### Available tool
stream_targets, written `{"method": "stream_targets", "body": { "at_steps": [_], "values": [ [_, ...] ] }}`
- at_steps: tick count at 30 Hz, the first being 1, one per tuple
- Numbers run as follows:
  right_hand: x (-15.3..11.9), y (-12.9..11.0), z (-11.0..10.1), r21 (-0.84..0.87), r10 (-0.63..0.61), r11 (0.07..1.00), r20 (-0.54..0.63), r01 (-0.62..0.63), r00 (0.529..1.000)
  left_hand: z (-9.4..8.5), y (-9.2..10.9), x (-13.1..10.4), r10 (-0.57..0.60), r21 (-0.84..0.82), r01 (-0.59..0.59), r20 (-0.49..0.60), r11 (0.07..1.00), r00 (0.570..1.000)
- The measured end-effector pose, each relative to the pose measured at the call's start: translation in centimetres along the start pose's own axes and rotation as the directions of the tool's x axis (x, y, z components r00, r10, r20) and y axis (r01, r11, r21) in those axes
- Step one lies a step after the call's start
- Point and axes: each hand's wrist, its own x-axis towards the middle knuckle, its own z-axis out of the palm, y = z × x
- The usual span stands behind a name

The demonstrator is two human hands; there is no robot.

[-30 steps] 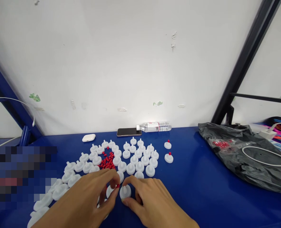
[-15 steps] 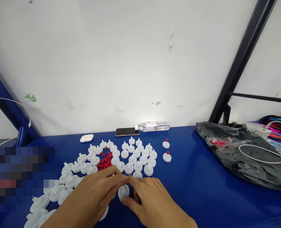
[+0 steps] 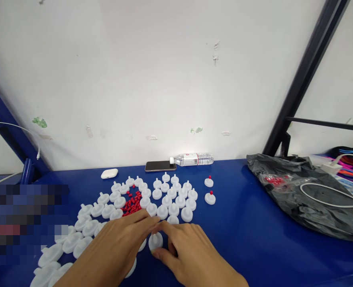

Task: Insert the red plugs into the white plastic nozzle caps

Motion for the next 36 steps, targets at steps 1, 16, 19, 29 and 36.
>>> {"method": "stream_targets", "body": {
  "at_steps": [1, 16, 19, 29, 36],
  "values": [
    [0.0, 0.0, 0.0, -0.001, 0.002, 1.000, 0.000, -0.002, 1.000, -0.1, 0.0, 0.0, -0.008, -0.002, 0.008, 0.011, 1.000, 1.000],
    [-0.1, 0.0, 0.2, -0.001, 0.009, 1.000, -0.018, -0.009, 1.000, 0.4, 0.2, 0.5, 0.029, 0.039, -0.029, -0.001, 0.999, 1.000],
    [-0.1, 0.0, 0.1, -0.005, 0.011, 1.000, -0.019, -0.011, 1.000, 0.3, 0.3, 0.6, 0.009, 0.038, -0.010, 0.038, 0.999, 0.999],
    [-0.2, 0.4, 0.6, -0.009, -0.008, 1.000, -0.052, 0.007, 0.999, 0.2, 0.7, 1.0, -0.017, 0.027, 0.015, 0.055, 1.000, 0.998],
    [-0.3, 0.3, 0.1, -0.022, -0.085, 0.996, -0.171, 0.083, 0.982, 0.7, 0.7, -0.1, 0.084, -0.147, -0.100, -0.108, 0.984, 0.991]
  ]
}}
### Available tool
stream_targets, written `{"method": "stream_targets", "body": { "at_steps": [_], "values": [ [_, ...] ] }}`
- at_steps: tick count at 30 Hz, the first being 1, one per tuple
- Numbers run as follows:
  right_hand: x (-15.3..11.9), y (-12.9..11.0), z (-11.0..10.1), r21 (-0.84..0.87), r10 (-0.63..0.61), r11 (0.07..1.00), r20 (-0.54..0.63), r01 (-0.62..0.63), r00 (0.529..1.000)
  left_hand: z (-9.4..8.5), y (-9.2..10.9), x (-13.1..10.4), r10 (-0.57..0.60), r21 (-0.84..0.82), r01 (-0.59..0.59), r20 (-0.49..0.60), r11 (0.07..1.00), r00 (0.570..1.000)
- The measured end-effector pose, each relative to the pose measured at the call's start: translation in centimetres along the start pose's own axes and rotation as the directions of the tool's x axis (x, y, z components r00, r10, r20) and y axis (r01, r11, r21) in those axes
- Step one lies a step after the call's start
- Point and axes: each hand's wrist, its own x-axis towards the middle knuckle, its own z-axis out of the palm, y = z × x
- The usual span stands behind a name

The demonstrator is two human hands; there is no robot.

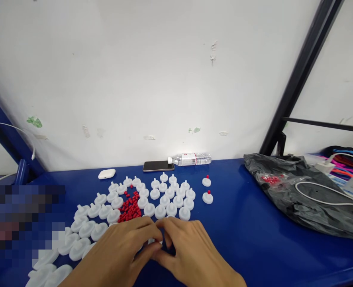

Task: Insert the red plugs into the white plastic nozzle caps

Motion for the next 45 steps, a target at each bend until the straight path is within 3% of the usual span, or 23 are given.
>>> {"method": "stream_targets", "body": {
  "at_steps": [3, 5, 7, 9, 11, 14, 18, 21, 27, 33, 35, 38, 40, 42, 45],
  "values": [
    [-0.1, 0.2, -0.1, 0.001, -0.103, 0.995, -0.151, 0.104, 0.983, -0.3, 0.2, -0.4, 0.018, -0.191, -0.056, -0.190, 0.980, 0.982],
    [-0.2, 0.5, -0.1, -0.033, -0.198, 0.980, -0.259, 0.196, 0.945, -0.7, 0.5, -0.5, -0.007, -0.295, -0.070, -0.252, 0.953, 0.968],
    [-0.3, 0.7, -0.1, -0.107, -0.319, 0.948, -0.381, 0.301, 0.868, -1.0, 1.0, -0.5, -0.051, -0.403, -0.069, -0.280, 0.913, 0.959],
    [-0.3, 0.7, -0.2, -0.216, -0.431, 0.902, -0.489, 0.374, 0.758, -1.1, 1.6, -0.4, -0.116, -0.495, -0.050, -0.299, 0.868, 0.947],
    [-0.3, 0.6, -0.4, -0.304, -0.500, 0.866, -0.544, 0.397, 0.674, -1.0, 2.3, -0.5, -0.230, -0.581, 0.017, -0.296, 0.814, 0.927],
    [-0.4, 0.4, -0.8, -0.367, -0.557, 0.830, -0.568, 0.419, 0.605, -0.2, 2.8, -0.5, -0.350, -0.715, 0.094, -0.220, 0.693, 0.910],
    [-0.6, 0.6, -0.9, -0.425, -0.603, 0.798, -0.591, 0.428, 0.536, 1.3, 2.6, 0.0, -0.300, -0.836, 0.067, -0.119, 0.545, 0.947],
    [-0.6, 0.6, -0.9, -0.438, -0.606, 0.795, -0.599, 0.420, 0.523, 1.8, 2.3, 0.4, -0.296, -0.830, 0.041, -0.152, 0.556, 0.943],
    [-0.5, 0.3, -1.0, -0.372, -0.600, 0.796, -0.596, 0.479, 0.534, 1.7, 2.6, 0.5, -0.287, -0.784, 0.015, -0.210, 0.621, 0.934],
    [-0.5, 0.6, -1.2, -0.389, -0.585, 0.810, -0.589, 0.438, 0.557, 1.7, 2.8, 0.3, -0.276, -0.668, 0.017, -0.284, 0.744, 0.918],
    [-0.5, 1.1, -1.7, -0.385, -0.543, 0.839, -0.563, 0.384, 0.623, 1.2, 2.5, 0.0, -0.291, -0.606, 0.049, -0.308, 0.794, 0.906],
    [-0.7, 2.7, -3.1, -0.351, -0.304, 0.924, -0.431, 0.153, 0.850, -0.2, 1.5, -0.6, -0.294, -0.460, 0.090, -0.394, 0.883, 0.871],
    [-1.1, 4.3, -4.2, -0.392, -0.086, 0.919, -0.294, -0.038, 0.952, -1.3, 0.4, -1.2, -0.281, -0.347, 0.126, -0.444, 0.929, 0.851],
    [-1.5, 5.9, -5.2, -0.447, 0.081, 0.876, -0.236, -0.182, 0.968, -2.2, -0.6, -1.8, -0.272, -0.247, 0.173, -0.456, 0.954, 0.848],
    [-2.0, 7.7, -6.2, -0.443, 0.219, 0.848, -0.209, -0.292, 0.953, -2.9, -1.8, -2.5, -0.297, -0.140, 0.262, -0.397, 0.955, 0.868]
  ]
}}
